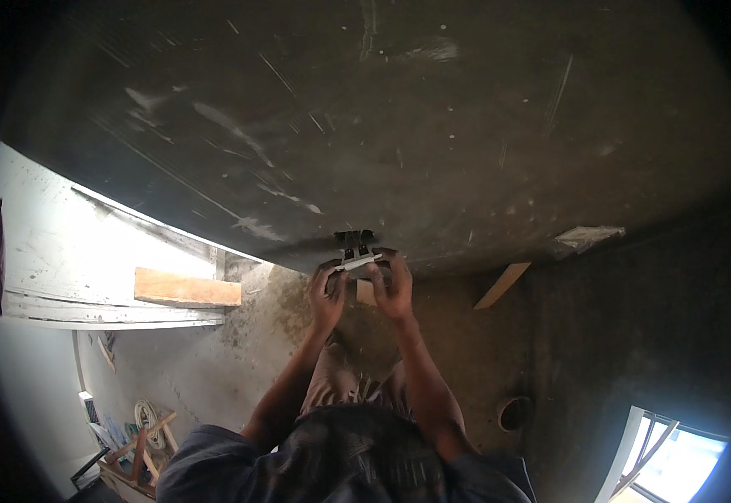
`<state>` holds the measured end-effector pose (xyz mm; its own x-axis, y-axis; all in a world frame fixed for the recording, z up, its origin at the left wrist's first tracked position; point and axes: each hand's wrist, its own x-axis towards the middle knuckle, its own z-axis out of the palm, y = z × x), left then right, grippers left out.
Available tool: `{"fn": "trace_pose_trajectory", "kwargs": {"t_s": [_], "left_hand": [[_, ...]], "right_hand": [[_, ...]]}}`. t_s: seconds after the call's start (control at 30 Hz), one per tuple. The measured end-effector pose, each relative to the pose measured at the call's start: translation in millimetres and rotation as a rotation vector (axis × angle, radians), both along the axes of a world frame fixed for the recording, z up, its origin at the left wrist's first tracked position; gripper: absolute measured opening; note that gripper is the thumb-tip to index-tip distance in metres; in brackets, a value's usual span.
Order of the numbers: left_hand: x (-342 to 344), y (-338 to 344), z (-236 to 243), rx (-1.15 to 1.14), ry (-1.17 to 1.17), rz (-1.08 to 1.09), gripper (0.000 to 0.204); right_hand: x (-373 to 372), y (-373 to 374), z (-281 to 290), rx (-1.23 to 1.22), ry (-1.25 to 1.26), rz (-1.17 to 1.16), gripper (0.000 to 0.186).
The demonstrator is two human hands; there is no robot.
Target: The person prepares an electrical switch by manipulating wires with a screwdriver and then fits the switch into a hole in a concrete wall.
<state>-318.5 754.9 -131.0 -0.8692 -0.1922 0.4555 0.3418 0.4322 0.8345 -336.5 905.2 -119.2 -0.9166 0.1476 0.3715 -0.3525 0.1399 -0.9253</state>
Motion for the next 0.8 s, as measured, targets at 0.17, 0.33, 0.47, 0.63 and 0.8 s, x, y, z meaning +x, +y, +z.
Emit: {"fn": "trace_pose_trajectory", "kwargs": {"t_s": [0.17,0.33,0.47,0.63,0.8], "left_hand": [[-12.5,-5.9,-5.1,0.129,0.016,-0.049,0.012],[-18.4,-12.3,-3.3,0.166,-0.043,-0.04,0.011],[-23.9,-10.5,22.2,0.182,-0.113,-0.061,0.009],[-31.1,-12.1,1.4,0.283,-0.093,-0.137,0.011],[-33.9,-7.1,-5.1,0.287,-0.012,-0.087,0.015]], "right_hand": [[-5.6,9.5,-2.6,-0.096,-0.131,0.094,0.021],[-5.4,-5.4,15.1,-0.159,-0.19,0.03,0.021],[-12.0,-17.8,39.2,-0.377,-0.203,-0.013,0.019],[-14.3,-13.6,21.6,-0.278,-0.206,-0.03,0.022],[-21.8,-21.7,16.5,0.095,0.135,-0.313,0.036]]}}
